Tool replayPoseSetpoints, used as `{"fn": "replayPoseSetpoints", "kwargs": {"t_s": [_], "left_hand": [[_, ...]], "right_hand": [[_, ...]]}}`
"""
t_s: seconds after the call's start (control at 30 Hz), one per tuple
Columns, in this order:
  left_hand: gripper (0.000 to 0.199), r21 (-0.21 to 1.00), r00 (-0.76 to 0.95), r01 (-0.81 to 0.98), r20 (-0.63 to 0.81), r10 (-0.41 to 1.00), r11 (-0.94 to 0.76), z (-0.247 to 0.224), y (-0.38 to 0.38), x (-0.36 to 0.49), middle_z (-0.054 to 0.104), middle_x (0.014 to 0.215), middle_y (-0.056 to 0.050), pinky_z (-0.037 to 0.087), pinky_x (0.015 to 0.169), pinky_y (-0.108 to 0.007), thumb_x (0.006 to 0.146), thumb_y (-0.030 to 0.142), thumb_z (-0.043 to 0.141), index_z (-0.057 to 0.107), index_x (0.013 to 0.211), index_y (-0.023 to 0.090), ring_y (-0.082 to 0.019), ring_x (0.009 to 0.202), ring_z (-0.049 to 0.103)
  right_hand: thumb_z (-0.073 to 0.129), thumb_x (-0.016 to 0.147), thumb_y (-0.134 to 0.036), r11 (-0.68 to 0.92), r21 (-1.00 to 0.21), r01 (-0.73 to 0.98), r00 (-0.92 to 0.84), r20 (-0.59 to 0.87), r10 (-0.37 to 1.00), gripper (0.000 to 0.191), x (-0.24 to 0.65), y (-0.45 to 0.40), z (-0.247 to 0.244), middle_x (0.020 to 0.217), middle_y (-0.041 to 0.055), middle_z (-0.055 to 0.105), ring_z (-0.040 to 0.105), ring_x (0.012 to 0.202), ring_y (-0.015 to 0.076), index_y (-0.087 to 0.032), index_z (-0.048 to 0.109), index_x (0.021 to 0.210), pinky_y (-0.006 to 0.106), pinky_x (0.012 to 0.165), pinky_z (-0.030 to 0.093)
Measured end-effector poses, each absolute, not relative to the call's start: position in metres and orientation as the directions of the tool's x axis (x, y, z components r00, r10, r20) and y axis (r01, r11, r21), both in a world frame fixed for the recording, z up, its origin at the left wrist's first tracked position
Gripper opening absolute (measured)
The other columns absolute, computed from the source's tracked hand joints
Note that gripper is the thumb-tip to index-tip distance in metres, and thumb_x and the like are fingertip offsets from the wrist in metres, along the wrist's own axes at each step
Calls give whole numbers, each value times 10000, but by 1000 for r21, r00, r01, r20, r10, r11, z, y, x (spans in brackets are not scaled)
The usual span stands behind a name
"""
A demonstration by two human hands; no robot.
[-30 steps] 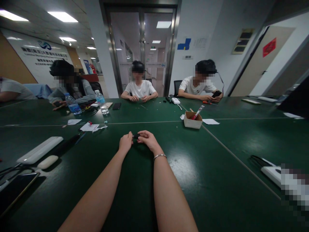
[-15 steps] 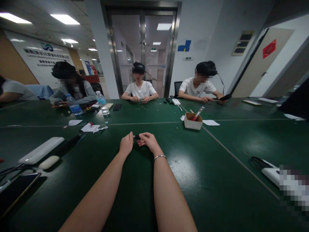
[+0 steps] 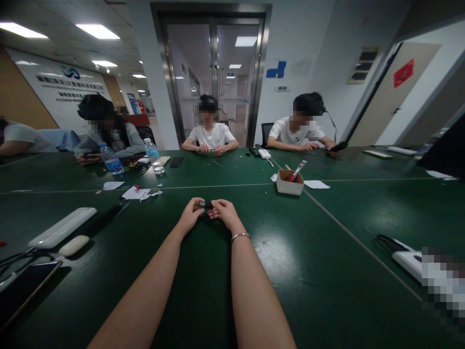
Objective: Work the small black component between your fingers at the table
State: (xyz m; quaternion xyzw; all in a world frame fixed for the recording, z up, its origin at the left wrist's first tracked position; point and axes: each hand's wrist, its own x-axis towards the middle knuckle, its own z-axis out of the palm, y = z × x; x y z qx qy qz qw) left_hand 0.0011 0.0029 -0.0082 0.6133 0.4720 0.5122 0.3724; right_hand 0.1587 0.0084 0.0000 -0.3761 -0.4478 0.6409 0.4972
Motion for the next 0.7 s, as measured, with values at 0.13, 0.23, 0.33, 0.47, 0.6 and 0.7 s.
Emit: {"fn": "replayPoseSetpoints", "kwargs": {"t_s": [0.13, 0.23, 0.33, 0.47, 0.6, 0.7], "left_hand": [[288, 994, -38, 55, 93, 995, -91, -8, 7, 1, 594, 855, -34, 409, 520, -195, 780, 352, 556, 525, 1007, 177, -104, 641, 557], [296, 992, -46, 74, 107, 993, -103, -8, 7, 1, 536, 653, 19, 351, 447, -177, 810, 412, 508, 530, 977, 169, -76, 492, 471], [262, 981, -26, 91, 175, 984, -172, -8, 6, 1, 561, 728, 3, 387, 475, -170, 754, 303, 579, 551, 986, 184, -90, 588, 524], [261, 987, -16, 97, 131, 991, -129, -9, 6, 1, 577, 800, -19, 398, 465, -173, 778, 302, 533, 533, 1015, 191, -109, 638, 559], [242, 971, 12, 164, 176, 984, -176, -10, 5, 1, 586, 824, -31, 388, 466, -158, 786, 308, 527, 548, 994, 186, -103, 648, 541], [293, 966, 2, 174, 194, 981, -191, -9, 5, 1, 589, 990, -61, 403, 478, -158, 753, 288, 568, 550, 1029, 195, -119, 737, 564]], "right_hand": [[667, 791, -262, -110, -948, -298, -229, -41, 973, 184, 159, 10, -2, 621, 66, 684, 640, 507, 115, -122, 592, 885, 201, 512, 536], [685, 774, -247, -114, -947, -299, -225, -46, 973, 198, 159, 10, -2, 628, 67, 687, 641, 512, 117, -124, 592, 898, 203, 517, 534], [691, 767, -236, -109, -945, -308, -224, -40, 974, 194, 159, 10, -3, 634, 68, 688, 647, 527, 122, -124, 601, 898, 208, 521, 536], [696, 762, -230, -108, -944, -313, -221, -38, 974, 190, 159, 10, -2, 631, 63, 685, 649, 536, 123, -124, 609, 894, 210, 521, 537], [729, 729, -236, -102, -939, -327, -228, -26, 973, 226, 159, 9, -1, 641, 63, 683, 659, 571, 131, -120, 616, 887, 215, 532, 543], [732, 724, -230, -99, -937, -336, -229, -21, 973, 223, 159, 8, -1, 643, 59, 681, 665, 591, 139, -124, 617, 883, 222, 536, 545]]}}
